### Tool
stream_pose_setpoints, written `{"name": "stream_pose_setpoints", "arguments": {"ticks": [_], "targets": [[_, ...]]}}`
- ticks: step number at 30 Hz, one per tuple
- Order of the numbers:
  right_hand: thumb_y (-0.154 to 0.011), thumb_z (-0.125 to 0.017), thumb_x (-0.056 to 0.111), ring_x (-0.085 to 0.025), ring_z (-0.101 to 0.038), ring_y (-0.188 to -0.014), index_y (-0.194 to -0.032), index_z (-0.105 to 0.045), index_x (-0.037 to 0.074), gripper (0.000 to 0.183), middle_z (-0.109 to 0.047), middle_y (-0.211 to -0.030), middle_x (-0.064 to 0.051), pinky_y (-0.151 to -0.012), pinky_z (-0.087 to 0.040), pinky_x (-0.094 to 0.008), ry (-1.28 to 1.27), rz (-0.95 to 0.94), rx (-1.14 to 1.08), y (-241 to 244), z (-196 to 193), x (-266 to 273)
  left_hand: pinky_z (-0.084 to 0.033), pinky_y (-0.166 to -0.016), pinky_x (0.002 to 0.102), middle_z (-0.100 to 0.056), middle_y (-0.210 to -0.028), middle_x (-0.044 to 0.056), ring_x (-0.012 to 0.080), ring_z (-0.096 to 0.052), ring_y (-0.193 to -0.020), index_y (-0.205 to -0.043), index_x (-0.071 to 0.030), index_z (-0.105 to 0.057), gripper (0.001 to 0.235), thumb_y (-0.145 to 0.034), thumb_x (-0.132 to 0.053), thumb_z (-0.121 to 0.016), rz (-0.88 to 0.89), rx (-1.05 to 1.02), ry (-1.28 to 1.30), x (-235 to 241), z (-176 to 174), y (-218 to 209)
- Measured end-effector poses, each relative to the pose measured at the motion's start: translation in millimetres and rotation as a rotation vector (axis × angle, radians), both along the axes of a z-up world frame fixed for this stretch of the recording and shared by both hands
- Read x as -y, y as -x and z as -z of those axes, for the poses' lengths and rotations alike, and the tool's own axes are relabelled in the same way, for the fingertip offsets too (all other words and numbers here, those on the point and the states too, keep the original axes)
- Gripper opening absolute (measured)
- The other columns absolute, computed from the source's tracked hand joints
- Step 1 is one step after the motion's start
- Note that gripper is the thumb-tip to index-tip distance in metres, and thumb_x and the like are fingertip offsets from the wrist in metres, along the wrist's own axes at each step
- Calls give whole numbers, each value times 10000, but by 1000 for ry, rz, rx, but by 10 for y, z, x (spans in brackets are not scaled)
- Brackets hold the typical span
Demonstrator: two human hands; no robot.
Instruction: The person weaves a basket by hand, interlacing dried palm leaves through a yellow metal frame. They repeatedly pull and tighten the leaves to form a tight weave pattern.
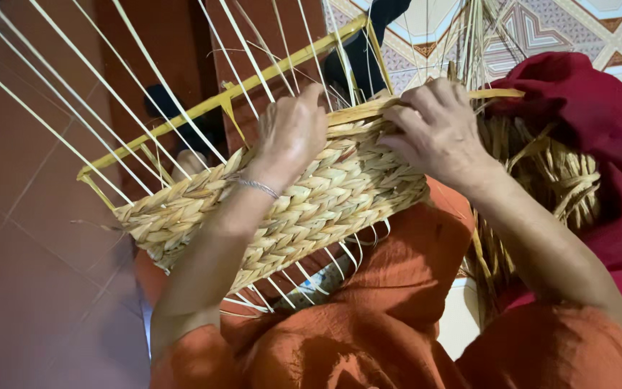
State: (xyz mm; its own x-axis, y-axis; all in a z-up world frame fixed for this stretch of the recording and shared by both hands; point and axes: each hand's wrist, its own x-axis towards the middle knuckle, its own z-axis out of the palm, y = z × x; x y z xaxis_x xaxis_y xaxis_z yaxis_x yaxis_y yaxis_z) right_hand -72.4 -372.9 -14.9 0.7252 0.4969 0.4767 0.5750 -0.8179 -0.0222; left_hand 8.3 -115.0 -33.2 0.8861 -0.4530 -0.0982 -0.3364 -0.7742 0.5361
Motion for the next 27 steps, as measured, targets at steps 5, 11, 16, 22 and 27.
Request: {"name": "stream_pose_setpoints", "arguments": {"ticks": [5, 11, 16, 22, 27], "targets": [[-887, -788, 61, -258, -533, -903, -990, -549, 58, 260, -600, -1011, -91, -770, -470, -382, -67, -103, -15, -30, -130, -74, -472, -468, 234, -710, -919, 138, 99, -559, -602, -1094, 2, -697, 132, -1018, -19, -591, 25, -14, 492, -37, -119, 52], [-992, -706, 97, -129, -518, -681, -1027, -515, -8, 221, -646, -760, -21, -584, -421, -340, -233, 52, -500, -124, -561, -127, -576, -622, 228, -683, -1119, 118, 104, -644, -677, -1323, -10, -590, 400, -923, -2, -591, 145, -138, 483, -231, -242, 184], [-1011, -771, 142, -150, -497, -751, -1013, -630, 92, 149, -712, -872, -16, -632, -381, -291, 207, -104, 494, -302, -584, -363, -567, -829, 377, -696, -1061, 116, 209, -678, -892, -1272, 0, -625, 414, -869, -72, -689, 267, 25, 430, -174, -300, 185], [-1026, -822, 258, -152, -601, -661, -991, -724, 125, 169, -715, -801, -54, -589, -475, -324, -33, -39, -191, -557, -612, -96, -547, -767, 441, -652, -928, 104, 221, -643, -805, -1046, -32, -634, 266, -939, -275, -639, 186, 91, 215, 24, -201, 177], [-985, -788, 305, -128, -692, -604, -1017, -797, 162, 147, -759, -815, -34, -519, -549, -291, -75, 3, -455, -736, -565, 3, -586, -567, 333, -641, -1004, 59, 190, -584, -648, -1312, -122, -580, 324, -1074, -269, -414, -58, -283, 494, -34, -70, 203]]}}
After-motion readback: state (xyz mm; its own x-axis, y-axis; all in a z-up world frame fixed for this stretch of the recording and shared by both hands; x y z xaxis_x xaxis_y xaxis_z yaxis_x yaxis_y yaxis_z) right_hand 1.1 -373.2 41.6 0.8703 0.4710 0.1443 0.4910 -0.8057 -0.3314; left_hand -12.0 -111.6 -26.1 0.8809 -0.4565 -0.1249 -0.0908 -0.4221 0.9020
